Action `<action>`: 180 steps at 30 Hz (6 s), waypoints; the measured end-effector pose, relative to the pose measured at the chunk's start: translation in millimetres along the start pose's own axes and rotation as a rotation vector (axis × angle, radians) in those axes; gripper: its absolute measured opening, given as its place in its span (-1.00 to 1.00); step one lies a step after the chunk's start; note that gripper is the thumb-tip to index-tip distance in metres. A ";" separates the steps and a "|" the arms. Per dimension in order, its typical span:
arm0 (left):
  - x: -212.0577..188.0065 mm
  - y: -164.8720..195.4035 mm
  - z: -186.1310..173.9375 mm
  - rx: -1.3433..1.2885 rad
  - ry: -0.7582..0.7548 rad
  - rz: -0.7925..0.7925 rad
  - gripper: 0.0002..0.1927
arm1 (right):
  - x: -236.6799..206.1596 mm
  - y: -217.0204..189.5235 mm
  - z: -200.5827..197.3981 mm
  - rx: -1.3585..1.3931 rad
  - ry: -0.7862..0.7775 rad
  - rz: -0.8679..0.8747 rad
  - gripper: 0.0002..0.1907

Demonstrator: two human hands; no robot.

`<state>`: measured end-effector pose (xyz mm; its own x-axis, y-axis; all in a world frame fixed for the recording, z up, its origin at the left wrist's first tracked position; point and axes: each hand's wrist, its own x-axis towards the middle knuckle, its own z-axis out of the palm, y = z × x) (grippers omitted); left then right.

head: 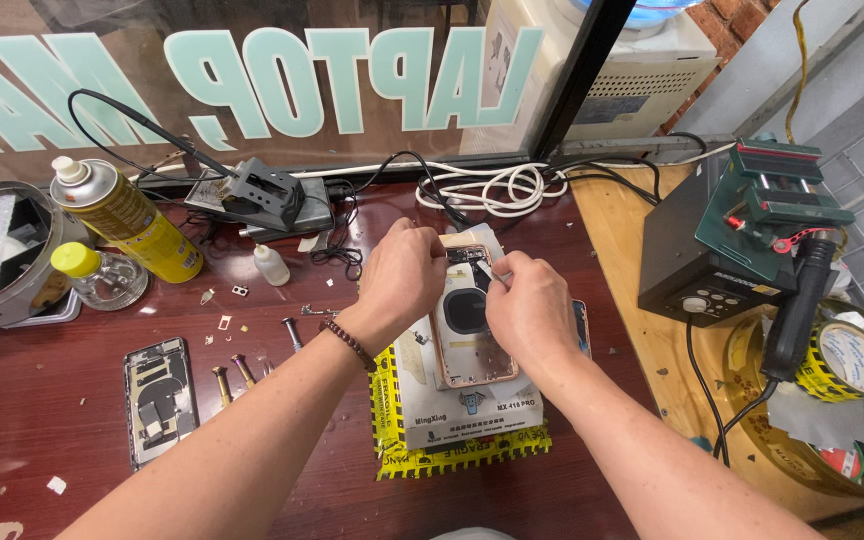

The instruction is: The person works on a disassembled phone at a repair bench. They peel old adhesive residue from the phone frame, apply liquid from a small bottle onto the frame, wipe and press the surface, then align and press the screen assembly onto the frame, using tweezers and a small brush while handling small screws and parts on the bench.

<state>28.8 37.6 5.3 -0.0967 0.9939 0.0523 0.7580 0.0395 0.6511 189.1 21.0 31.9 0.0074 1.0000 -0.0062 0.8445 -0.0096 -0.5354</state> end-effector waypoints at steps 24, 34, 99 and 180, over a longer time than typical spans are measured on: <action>4.4 0.7 -2.8 -0.133 0.005 -0.040 -0.81 | -2.9 30.1 -22.1 0.253 0.046 0.157 -0.75; -4.5 7.4 -37.1 -0.331 -0.018 -0.161 -0.79 | 1.1 39.1 -20.5 0.542 -0.034 0.240 -0.72; -36.3 29.1 -106.7 -1.622 -0.423 -0.479 -0.13 | 35.3 -39.2 -92.9 1.161 -0.995 0.260 -0.60; -93.6 -159.0 -65.6 -1.427 0.163 -0.916 -0.57 | 6.2 -49.0 -37.9 0.957 -0.912 0.386 -0.67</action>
<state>-125.0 -68.4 -53.4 -0.2689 0.6763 -0.6858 -0.7082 0.3438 0.6167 168.0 27.7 90.1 -0.5093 0.5825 -0.6335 0.1718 -0.6526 -0.7380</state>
